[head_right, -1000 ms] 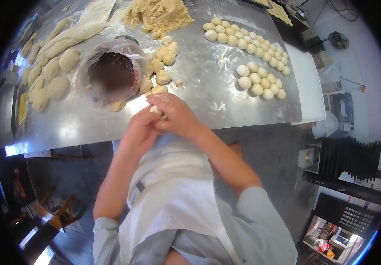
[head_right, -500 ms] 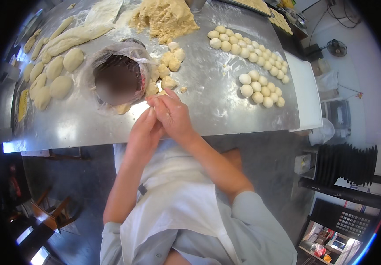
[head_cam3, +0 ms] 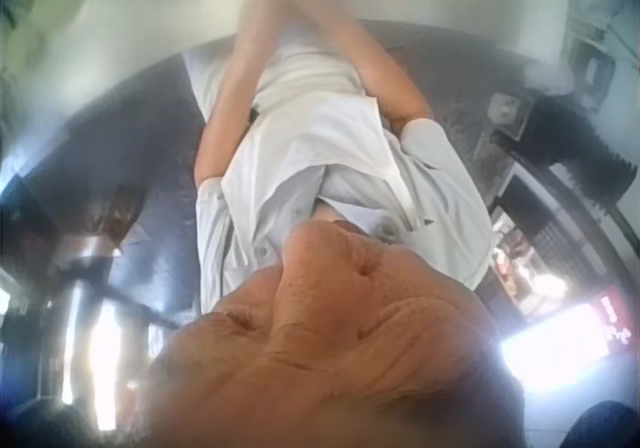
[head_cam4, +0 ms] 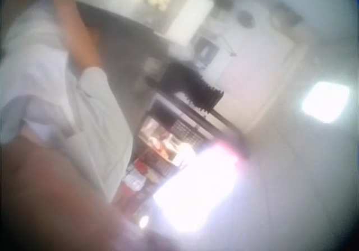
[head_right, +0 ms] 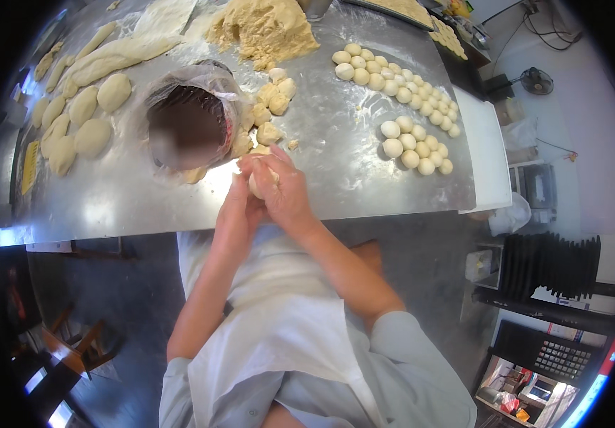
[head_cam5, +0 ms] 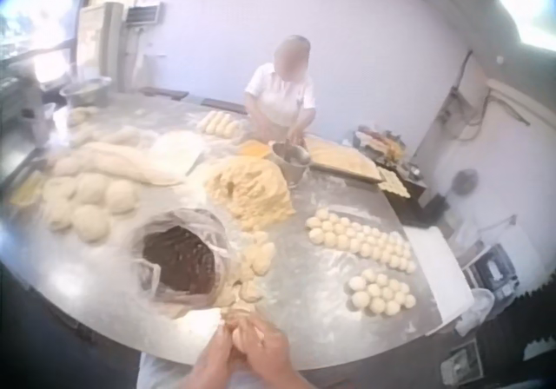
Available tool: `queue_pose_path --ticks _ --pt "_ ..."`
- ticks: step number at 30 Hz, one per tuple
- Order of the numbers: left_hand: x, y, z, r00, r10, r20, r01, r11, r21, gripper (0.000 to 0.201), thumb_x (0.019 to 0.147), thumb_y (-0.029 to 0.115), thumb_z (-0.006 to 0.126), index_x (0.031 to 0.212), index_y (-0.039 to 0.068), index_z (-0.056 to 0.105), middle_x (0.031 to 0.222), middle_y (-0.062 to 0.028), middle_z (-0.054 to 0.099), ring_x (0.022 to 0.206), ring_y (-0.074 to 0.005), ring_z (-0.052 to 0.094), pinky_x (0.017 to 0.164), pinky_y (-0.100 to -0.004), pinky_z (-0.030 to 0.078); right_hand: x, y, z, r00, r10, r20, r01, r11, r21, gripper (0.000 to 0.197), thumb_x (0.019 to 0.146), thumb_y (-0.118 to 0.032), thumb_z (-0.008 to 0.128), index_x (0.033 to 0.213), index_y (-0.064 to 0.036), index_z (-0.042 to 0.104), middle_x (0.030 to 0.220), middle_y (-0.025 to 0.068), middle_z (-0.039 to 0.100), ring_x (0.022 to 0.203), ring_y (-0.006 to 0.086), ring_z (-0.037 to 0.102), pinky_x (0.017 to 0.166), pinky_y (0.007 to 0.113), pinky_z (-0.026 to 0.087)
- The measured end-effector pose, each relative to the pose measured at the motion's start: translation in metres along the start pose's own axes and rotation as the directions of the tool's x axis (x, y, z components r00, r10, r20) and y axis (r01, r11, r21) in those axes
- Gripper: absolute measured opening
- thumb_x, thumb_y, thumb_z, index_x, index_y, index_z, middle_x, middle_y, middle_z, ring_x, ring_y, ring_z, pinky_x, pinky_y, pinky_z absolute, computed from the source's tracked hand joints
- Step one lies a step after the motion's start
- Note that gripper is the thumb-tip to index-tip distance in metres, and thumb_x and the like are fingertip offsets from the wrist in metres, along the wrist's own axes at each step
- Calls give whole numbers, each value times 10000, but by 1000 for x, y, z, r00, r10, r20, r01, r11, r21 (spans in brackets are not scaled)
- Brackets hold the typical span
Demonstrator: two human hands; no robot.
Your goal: The person repeatedly takes small dough balls, flattens them, scoops a dark filling from a plastic bag, and wraps the dough around the filling to form round dumplings. The finished dumplings are placed on a metal table next to other prepared dough balls.
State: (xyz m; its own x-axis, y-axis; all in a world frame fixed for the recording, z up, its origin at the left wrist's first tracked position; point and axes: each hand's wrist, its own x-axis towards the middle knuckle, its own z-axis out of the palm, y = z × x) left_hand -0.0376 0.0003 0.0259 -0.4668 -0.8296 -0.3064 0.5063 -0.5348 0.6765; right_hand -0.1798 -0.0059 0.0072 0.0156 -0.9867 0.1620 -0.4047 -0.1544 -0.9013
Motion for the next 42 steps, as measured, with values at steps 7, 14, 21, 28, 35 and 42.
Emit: queue_pose_path --ticks 7,14,21,28,35,42 --pt "-1 -10 -33 992 16 123 -19 1000 23 551 1149 484 340 1396 24 514 1266 -99 620 1072 -165 631 879 -333 525 -1 -36 -10 960 223 170 -276 855 439 570 1034 -455 631 1419 -34 619 1172 162 761 1241 215 636 1153 381 430" --pt "-2 2 3 999 -39 36 40 998 -45 521 1155 465 326 1349 29 533 1197 -75 613 962 -150 605 846 -349 529 -3 -8 1 996 87 -22 -84 990 113 525 1052 -403 617 1403 -14 623 1127 150 770 1084 200 695 1153 412 430" --pt "1 -14 -35 986 -43 163 44 999 -1 521 1154 471 311 1312 36 549 1145 -61 612 931 -163 581 891 -347 523 -7 -31 -21 911 324 255 -412 756 509 397 1075 -327 561 1253 -16 729 1273 103 727 1034 196 700 1150 414 427" --pt "7 -11 13 992 -125 13 125 989 -76 570 1154 487 304 1433 20 473 1304 -109 577 1124 -188 586 919 -379 524 -13 0 -18 991 97 88 -97 995 -13 484 1059 -356 590 1442 -61 615 1463 126 605 1073 231 688 1096 358 464" --pt "23 -34 4 989 -97 114 120 970 -209 541 1158 433 326 1500 23 417 1466 -135 513 1335 -248 545 1115 -439 465 -26 -22 -44 990 132 -48 -122 977 176 503 1009 -358 668 1423 -76 626 1429 159 621 1334 314 557 1163 435 392" --pt "34 -35 24 969 -200 143 221 964 -149 474 1132 328 454 1483 9 451 1419 -135 557 1330 -266 550 1135 -430 453 -47 -3 -60 998 49 -48 -56 988 -142 559 986 -237 714 1492 -68 548 1508 121 567 1411 270 511 1135 391 431"
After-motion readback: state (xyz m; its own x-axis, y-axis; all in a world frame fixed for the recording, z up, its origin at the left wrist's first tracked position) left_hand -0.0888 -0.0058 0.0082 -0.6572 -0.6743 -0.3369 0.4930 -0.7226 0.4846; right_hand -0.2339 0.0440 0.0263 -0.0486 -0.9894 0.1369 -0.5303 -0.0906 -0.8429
